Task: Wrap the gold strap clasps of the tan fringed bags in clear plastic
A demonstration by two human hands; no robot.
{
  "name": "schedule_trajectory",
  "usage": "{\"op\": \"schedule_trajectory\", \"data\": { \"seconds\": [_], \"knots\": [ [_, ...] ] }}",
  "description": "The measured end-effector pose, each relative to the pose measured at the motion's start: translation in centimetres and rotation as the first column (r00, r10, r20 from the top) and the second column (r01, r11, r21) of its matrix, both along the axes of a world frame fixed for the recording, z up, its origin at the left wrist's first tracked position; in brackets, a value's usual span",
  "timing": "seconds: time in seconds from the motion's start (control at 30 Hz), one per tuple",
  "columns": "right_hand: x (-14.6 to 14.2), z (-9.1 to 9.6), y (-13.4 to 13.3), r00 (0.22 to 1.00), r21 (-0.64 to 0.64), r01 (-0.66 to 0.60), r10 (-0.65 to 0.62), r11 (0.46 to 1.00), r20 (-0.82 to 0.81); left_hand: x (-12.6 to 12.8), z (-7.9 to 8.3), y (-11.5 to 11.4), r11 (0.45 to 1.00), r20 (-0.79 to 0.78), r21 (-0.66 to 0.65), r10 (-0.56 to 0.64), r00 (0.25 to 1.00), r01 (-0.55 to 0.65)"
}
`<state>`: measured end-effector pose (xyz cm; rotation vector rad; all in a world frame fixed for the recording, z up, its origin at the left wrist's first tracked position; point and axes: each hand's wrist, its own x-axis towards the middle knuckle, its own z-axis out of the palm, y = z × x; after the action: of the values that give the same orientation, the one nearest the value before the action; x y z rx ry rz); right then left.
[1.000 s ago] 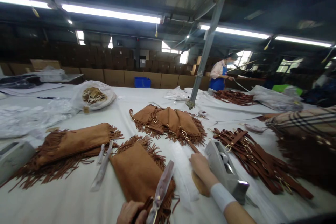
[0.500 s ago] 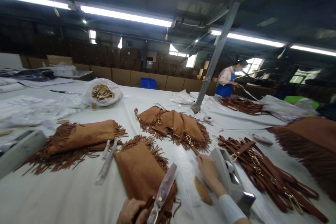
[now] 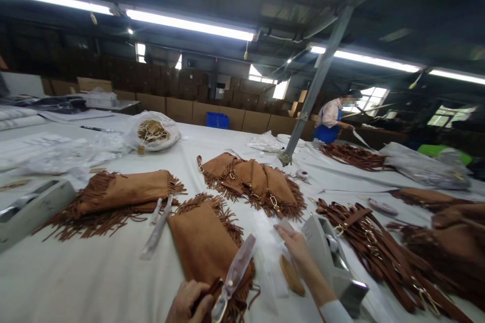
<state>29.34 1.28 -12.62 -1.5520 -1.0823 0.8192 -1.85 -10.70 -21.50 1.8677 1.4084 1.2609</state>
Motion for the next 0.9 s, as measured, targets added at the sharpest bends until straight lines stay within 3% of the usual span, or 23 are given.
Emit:
{"op": "schedule_trajectory", "data": {
  "seconds": [0.1,0.2,0.37,0.53,0.7,0.9],
  "knots": [
    [-2.8,1.1,-2.6,0.976,0.026,-0.114,0.117,0.993,-0.185,-0.4,1.0,-0.1,0.997,-0.013,-0.054,-0.061,0.998,0.06],
    [-6.1,1.9,-5.4,0.897,-0.019,-0.211,0.186,0.977,-0.402,-0.7,2.0,-0.2,0.991,0.021,-0.089,-0.096,0.995,0.098],
    [-11.1,1.6,-8.6,0.756,-0.086,-0.269,0.155,0.959,-0.636,-0.6,2.9,-0.5,0.991,0.195,-0.13,0.016,0.981,0.01],
    [-14.1,-0.2,-9.6,0.721,-0.092,-0.259,0.13,0.961,-0.68,-0.7,3.1,-0.3,0.982,0.26,-0.171,-0.032,0.965,0.079],
    [-15.1,-1.3,-9.3,0.792,-0.029,-0.118,0.077,0.993,-0.605,-1.1,3.3,-0.1,0.963,0.291,-0.223,-0.079,0.954,0.148],
    [-15.7,-1.7,-9.0,0.796,-0.042,-0.048,0.013,0.998,-0.606,-1.2,3.5,-0.3,0.982,0.151,-0.184,-0.022,0.988,0.05]
  ]
}}
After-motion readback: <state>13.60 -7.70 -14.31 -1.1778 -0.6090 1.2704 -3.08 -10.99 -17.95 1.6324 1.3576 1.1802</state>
